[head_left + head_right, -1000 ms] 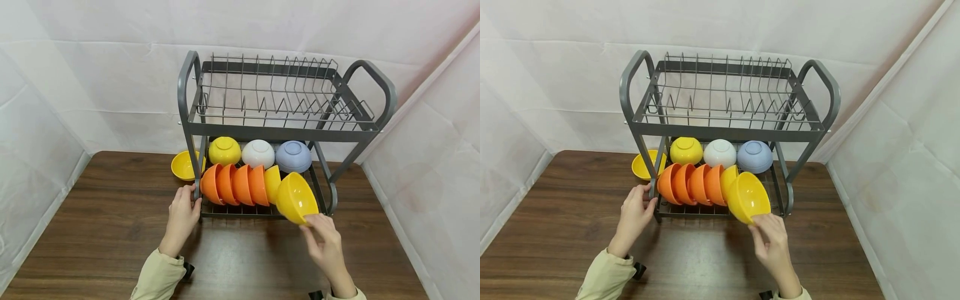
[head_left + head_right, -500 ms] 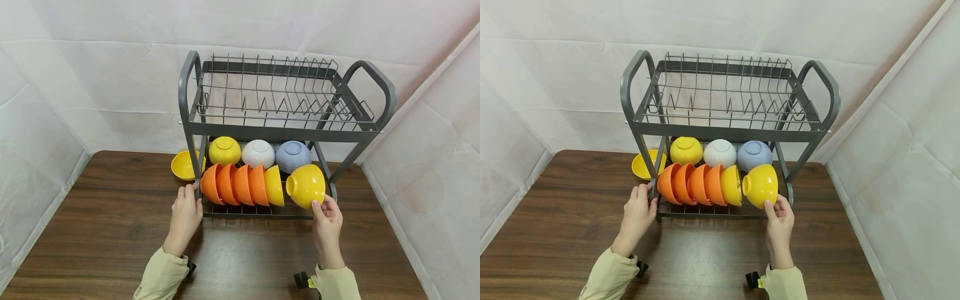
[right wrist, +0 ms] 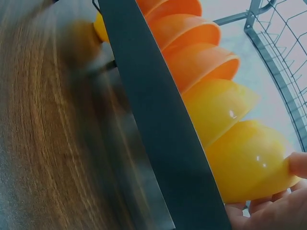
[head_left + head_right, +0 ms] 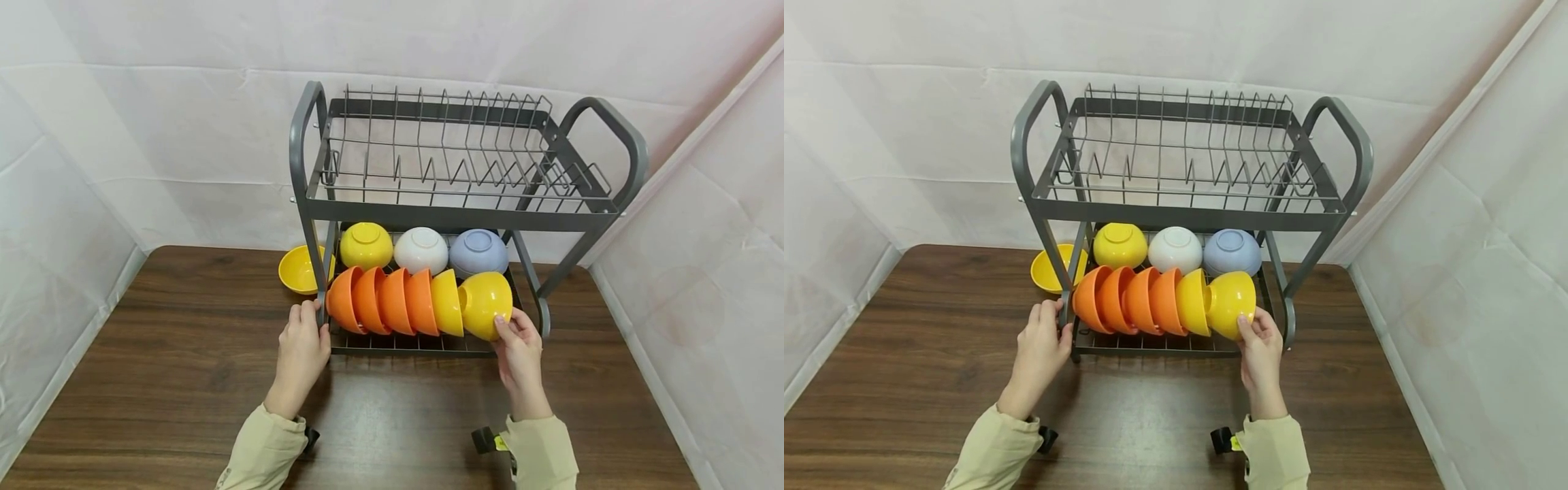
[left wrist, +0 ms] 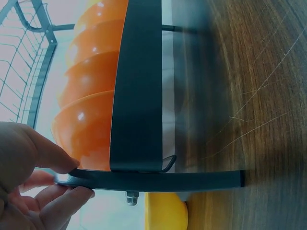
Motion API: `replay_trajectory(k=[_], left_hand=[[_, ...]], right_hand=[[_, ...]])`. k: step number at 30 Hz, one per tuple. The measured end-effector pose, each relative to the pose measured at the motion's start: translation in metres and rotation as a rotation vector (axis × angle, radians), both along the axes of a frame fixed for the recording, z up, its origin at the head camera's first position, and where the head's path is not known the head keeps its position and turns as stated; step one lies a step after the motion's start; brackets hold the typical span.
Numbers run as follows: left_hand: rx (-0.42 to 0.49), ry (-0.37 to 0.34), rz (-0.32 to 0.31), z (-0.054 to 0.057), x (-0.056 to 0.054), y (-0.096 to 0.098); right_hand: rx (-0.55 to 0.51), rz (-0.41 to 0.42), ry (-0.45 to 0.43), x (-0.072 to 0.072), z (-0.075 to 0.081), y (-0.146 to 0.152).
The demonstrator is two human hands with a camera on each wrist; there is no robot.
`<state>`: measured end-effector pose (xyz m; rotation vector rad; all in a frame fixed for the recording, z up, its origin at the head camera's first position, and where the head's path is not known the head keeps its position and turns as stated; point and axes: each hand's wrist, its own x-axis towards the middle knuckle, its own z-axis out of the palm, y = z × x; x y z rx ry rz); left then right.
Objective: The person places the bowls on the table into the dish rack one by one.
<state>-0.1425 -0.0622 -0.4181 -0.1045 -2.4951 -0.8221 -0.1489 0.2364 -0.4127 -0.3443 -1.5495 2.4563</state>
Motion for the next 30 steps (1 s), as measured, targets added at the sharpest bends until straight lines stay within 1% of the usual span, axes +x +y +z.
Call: replay_trajectory(k=[3,7,10,13,17,19,21,25,30], left_hand=[[0.0,-0.006,0.001,0.0,0.0,0.0],[0.001,-0.015,0.001,0.001,0.0,0.0],[0.001,-0.019,0.0,0.001,0.0,0.0],[0.002,-0.025,0.0,0.002,0.0,0.0],[0.003,-0.03,0.0,0.002,0.001,0.001],[0.003,-0.028,0.0,0.002,0.001,0.001],[0.003,-0.026,0.0,0.002,0.001,0.001],[0.003,-0.023,-0.002,0.002,0.001,0.0],[0.003,-0.024,0.0,0.001,0.001,0.0]], right_hand=[[0.065,0.019,-0.029,-0.003,0.0,-0.001],[0.164,0.016,-0.063,-0.008,-0.002,-0.004],[0.281,-0.001,-0.081,-0.011,-0.004,-0.008],[0.434,-0.023,-0.09,-0.012,-0.007,-0.012],[0.626,-0.042,-0.077,-0.012,-0.01,-0.018],[0.687,-0.053,-0.072,-0.012,-0.011,-0.021],[0.718,-0.064,-0.07,-0.011,-0.012,-0.022],[0.742,-0.085,-0.083,-0.011,-0.012,-0.023],[0.735,-0.057,-0.124,-0.011,-0.01,-0.023]])
